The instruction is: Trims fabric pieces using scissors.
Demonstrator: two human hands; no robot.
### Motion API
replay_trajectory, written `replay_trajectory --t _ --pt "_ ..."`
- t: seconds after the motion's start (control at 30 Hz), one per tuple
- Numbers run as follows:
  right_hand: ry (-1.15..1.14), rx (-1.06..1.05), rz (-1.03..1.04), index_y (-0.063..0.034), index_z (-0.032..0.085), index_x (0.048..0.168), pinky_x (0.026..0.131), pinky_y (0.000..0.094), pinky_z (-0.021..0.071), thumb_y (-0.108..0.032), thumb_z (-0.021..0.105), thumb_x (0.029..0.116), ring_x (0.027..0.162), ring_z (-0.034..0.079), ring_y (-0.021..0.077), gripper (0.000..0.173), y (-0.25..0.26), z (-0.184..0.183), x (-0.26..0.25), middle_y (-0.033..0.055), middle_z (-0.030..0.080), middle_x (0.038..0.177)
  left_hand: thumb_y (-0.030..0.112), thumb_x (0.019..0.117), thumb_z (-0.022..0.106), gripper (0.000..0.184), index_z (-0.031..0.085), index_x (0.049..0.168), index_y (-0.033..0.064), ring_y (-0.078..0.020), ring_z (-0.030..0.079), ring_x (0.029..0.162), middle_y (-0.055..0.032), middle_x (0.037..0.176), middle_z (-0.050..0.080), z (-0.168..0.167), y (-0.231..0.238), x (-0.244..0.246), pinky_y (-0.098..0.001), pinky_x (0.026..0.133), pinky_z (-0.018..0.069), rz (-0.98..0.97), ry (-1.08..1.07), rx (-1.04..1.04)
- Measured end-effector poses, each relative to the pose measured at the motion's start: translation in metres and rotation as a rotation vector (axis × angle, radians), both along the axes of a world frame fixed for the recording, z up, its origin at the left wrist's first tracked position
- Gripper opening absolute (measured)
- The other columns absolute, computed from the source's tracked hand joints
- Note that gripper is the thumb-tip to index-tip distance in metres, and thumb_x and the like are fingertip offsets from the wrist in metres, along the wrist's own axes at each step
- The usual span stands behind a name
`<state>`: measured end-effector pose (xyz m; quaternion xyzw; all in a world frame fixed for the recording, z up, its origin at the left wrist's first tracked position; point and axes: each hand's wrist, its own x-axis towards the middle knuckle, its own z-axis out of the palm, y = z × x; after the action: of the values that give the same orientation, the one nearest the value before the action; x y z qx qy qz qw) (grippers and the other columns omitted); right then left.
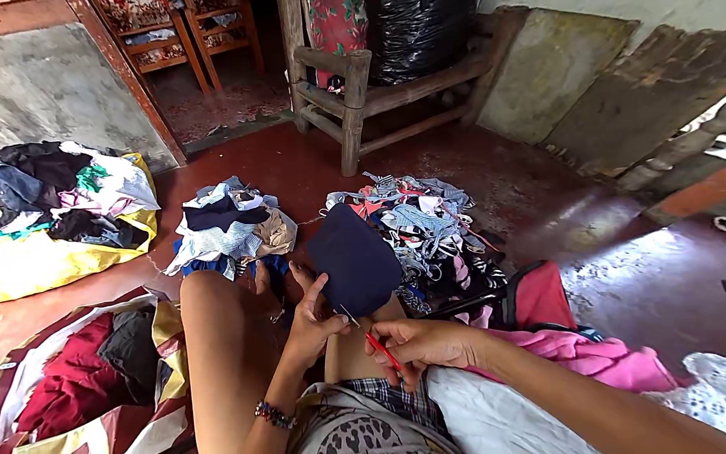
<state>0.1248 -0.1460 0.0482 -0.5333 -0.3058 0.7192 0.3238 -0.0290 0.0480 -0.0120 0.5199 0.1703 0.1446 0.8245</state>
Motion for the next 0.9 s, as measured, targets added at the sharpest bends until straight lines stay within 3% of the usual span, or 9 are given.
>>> replay_trajectory --t 0.17,0.3,0.4,0.57,0.67,0.8,0.9 --pt "0.026 0.016 -0.069 -0.0123 0.053 0.125 0.072 0.0361 0.0603 -0.03 0.059 0.1021 0.076 0.067 0.0163 0.029 -0.001 -0.003 -0.006 0.0048 0.065 0.092 -0.01 0.0789 0.074 0.094 0.034 0.16 0.018 -0.0327 0.072 0.086 -0.0231 0.131 0.06 -0.002 0.0 0.001 -0.0462 0.076 0.0639 0.003 -0.022 -0.012" --pt "0.035 0.016 -0.126 -0.0116 0.055 0.12 0.07 0.0358 0.0615 -0.021 0.064 0.0999 0.074 0.066 0.0148 0.024 -0.001 -0.001 -0.012 0.0027 0.062 0.09 -0.011 0.0789 0.074 0.094 0.036 0.159 0.02 -0.0331 0.072 0.083 -0.0234 0.132 0.059 -0.002 0.001 0.0 -0.0456 0.074 0.0642 0.015 -0.03 -0.015" --pt "0.035 -0.007 -0.134 -0.0109 0.054 0.122 0.071 0.0369 0.0614 -0.02 0.061 0.1014 0.074 0.066 0.0157 0.024 0.0 0.001 -0.016 0.0036 0.062 0.09 -0.011 0.0787 0.074 0.095 0.035 0.16 0.0204 -0.0316 0.071 0.082 -0.0228 0.132 0.059 -0.003 0.002 0.0 -0.0444 0.073 0.064 0.0 -0.036 -0.006" --pt "0.023 -0.04 -0.115 -0.0127 0.048 0.127 0.074 0.0363 0.0604 -0.03 0.054 0.1053 0.076 0.066 0.0155 0.028 0.01 0.007 -0.014 0.0042 0.063 0.094 -0.01 0.0796 0.075 0.099 0.028 0.162 0.0202 -0.0295 0.071 0.085 -0.0203 0.135 0.058 -0.004 0.004 0.0 -0.0433 0.076 0.0635 -0.061 -0.064 0.041" --pt "0.007 -0.038 -0.144 -0.0132 0.048 0.127 0.076 0.0374 0.0603 -0.037 0.056 0.1043 0.077 0.066 0.0165 0.034 0.014 0.008 -0.016 0.0043 0.063 0.093 -0.01 0.0809 0.074 0.102 0.023 0.164 0.0217 -0.0299 0.072 0.086 -0.0195 0.139 0.057 -0.004 0.005 -0.001 -0.0437 0.076 0.0642 -0.064 -0.078 0.046" --pt "-0.008 0.035 -0.244 -0.0105 0.055 0.119 0.069 0.0362 0.0618 -0.02 0.065 0.0995 0.073 0.065 0.0148 0.024 0.013 0.001 -0.023 0.0022 0.062 0.091 -0.01 0.0796 0.074 0.104 0.022 0.164 0.0233 -0.0288 0.072 0.088 -0.0178 0.143 0.054 -0.005 0.007 -0.001 -0.0437 0.077 0.0635 -0.046 -0.075 0.039" --pt "-0.007 0.012 -0.235 -0.0096 0.054 0.12 0.069 0.0366 0.0621 -0.019 0.063 0.1011 0.072 0.066 0.0159 0.023 0.017 0.005 -0.023 0.0034 0.063 0.09 -0.01 0.0797 0.073 0.105 0.021 0.164 0.0236 -0.0284 0.072 0.087 -0.0182 0.141 0.055 -0.007 0.009 -0.002 -0.044 0.078 0.0633 -0.057 -0.083 0.039"
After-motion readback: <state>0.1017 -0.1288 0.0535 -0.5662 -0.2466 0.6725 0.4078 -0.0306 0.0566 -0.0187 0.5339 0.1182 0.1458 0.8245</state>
